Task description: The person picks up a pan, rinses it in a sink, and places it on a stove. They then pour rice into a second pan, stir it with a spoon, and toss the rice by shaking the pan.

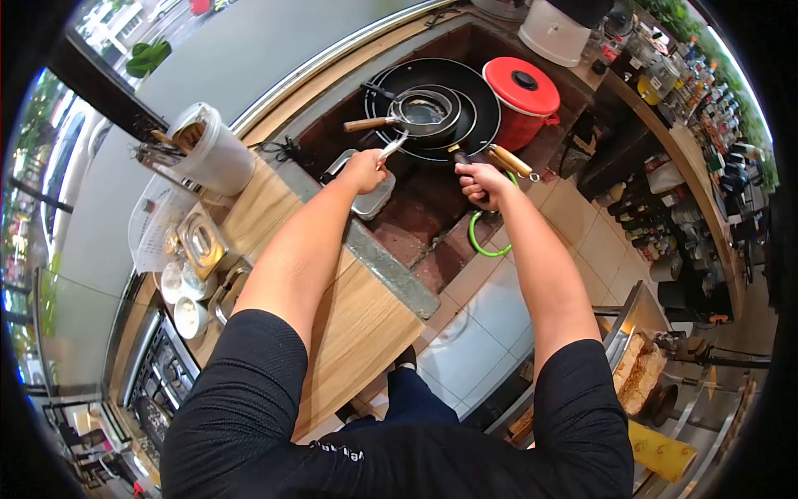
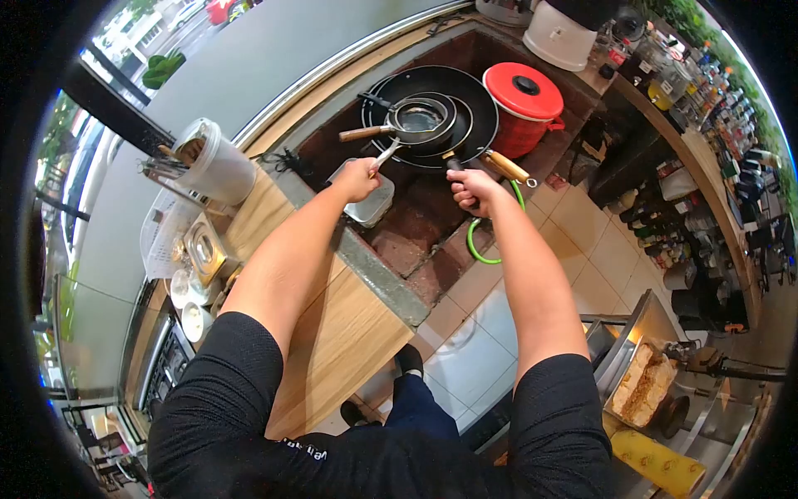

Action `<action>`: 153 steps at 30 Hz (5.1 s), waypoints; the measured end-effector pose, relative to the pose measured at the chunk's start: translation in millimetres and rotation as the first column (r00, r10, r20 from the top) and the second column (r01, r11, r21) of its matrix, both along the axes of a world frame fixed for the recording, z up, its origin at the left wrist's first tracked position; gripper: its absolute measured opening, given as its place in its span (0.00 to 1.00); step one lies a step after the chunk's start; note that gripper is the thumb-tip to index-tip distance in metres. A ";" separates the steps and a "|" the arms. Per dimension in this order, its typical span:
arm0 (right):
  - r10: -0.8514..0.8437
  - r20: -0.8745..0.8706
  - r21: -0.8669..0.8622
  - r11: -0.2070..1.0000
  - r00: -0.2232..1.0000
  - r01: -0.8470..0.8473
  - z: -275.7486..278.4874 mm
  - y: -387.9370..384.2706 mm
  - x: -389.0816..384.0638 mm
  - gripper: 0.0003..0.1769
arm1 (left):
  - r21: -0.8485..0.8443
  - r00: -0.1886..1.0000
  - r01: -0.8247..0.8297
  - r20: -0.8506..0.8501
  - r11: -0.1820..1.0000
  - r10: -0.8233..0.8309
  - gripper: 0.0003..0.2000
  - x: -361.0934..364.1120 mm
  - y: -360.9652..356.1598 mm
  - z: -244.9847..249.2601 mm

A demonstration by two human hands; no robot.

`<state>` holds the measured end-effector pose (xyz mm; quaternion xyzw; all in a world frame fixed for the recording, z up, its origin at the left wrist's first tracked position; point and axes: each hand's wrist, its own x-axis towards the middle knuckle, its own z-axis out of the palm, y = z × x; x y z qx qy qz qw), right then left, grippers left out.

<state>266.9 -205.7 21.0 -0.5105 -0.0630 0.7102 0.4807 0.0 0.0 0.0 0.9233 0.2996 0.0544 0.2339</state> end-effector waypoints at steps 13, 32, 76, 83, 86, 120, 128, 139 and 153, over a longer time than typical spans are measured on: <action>0.001 0.992 0.014 0.993 -0.122 0.115 121.3 -59.7 47.7 0.20 | -0.042 0.942 -0.242 0.228 0.969 0.246 0.12 15.8 -46.8 43.9; -0.331 0.392 0.449 0.883 0.858 0.136 160.3 -172.9 -80.3 0.10 | -0.157 0.761 -0.189 0.601 0.969 0.245 0.19 -147.5 -172.9 138.2; 0.760 0.239 0.412 0.484 0.604 -0.772 174.2 -143.1 -1003.6 0.11 | 0.088 -0.663 -0.684 0.337 -0.724 0.668 0.12 -1296.4 -703.5 92.0; 0.845 0.319 0.387 0.298 0.430 -0.873 217.2 -128.4 -1173.4 0.11 | 0.219 -0.389 -0.866 0.269 -0.449 0.881 0.11 -1387.8 -693.3 85.4; 0.876 0.237 0.307 0.342 0.420 -0.888 223.6 -168.6 -1239.3 0.12 | 0.363 -0.205 -0.885 0.260 -0.292 0.944 0.11 -1432.4 -689.7 70.4; 0.619 0.586 0.086 0.594 0.523 -0.800 245.6 -311.1 -1528.0 0.20 | -0.192 -0.440 -0.887 0.076 -0.420 0.895 0.36 -1913.9 -410.3 111.7; 0.714 0.617 0.086 0.358 0.331 -0.930 281.1 -255.5 -1642.6 0.20 | -0.710 -0.337 -0.704 0.326 -0.007 0.883 0.27 -1966.3 -379.5 75.4; 0.871 0.488 -0.095 0.107 0.047 -0.990 292.8 -196.2 -1760.4 0.17 | -0.878 -0.287 -0.406 0.385 0.253 0.877 0.15 -2001.4 -404.0 52.1; 0.683 0.540 -0.156 -0.493 -0.492 -0.856 230.8 -188.4 -1901.2 0.21 | -0.065 0.032 -0.995 0.498 0.074 0.867 0.11 -1962.2 -451.2 18.3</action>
